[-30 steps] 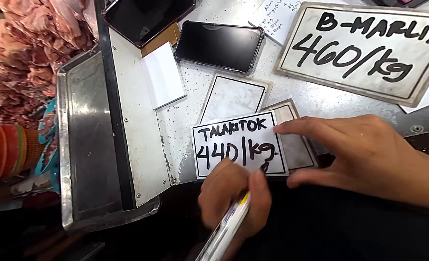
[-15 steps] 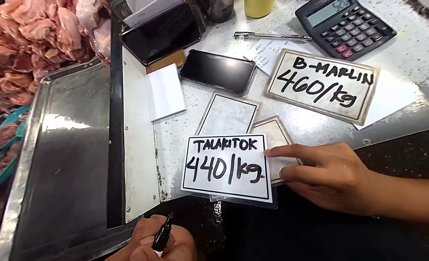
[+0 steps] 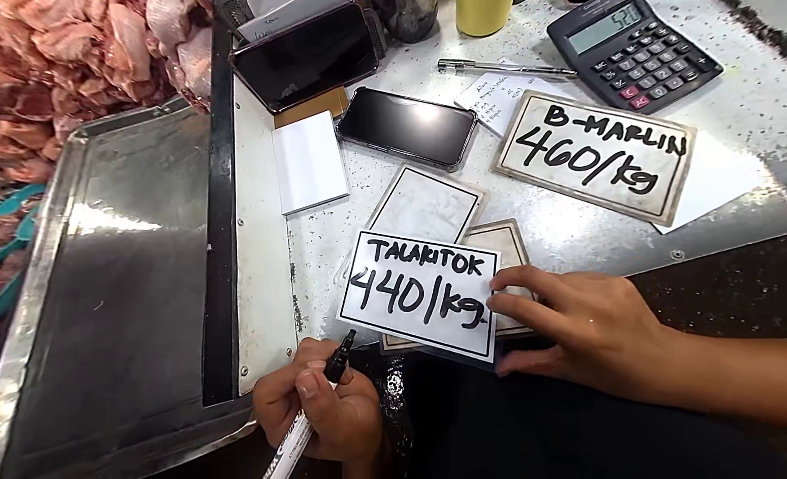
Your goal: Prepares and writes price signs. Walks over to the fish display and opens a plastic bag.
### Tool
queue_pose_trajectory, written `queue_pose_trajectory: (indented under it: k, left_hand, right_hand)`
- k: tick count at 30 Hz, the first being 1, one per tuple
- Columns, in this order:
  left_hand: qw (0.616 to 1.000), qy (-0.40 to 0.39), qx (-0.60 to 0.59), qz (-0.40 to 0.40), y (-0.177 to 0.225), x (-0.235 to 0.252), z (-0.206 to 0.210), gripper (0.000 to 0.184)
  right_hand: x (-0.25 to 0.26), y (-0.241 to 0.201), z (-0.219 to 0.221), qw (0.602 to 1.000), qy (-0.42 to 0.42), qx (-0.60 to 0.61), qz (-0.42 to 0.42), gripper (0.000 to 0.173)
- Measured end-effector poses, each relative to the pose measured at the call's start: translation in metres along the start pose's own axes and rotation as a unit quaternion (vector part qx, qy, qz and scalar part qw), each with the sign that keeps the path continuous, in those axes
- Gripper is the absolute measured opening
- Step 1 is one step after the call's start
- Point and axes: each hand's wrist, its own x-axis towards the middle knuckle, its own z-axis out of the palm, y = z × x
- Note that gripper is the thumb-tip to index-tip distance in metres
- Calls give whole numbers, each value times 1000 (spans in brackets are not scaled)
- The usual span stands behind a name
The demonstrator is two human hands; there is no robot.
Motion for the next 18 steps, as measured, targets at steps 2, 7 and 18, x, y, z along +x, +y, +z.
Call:
queue_pose_trajectory:
  k: [2,7,18]
  left_hand:
    - [1000,2,-7,-6,-1,-1,1,11]
    - [999,15,-25,-23,0,-2,3,12]
    - [999,-4,-51,-11,-2,4,-6,13]
  right_hand:
    - [0,-1,1,1000,5,-15,0,54]
    - [1,1,0,998,62,7,-6,55]
    - [-13,64,-51,964,256,-49,-51,11]
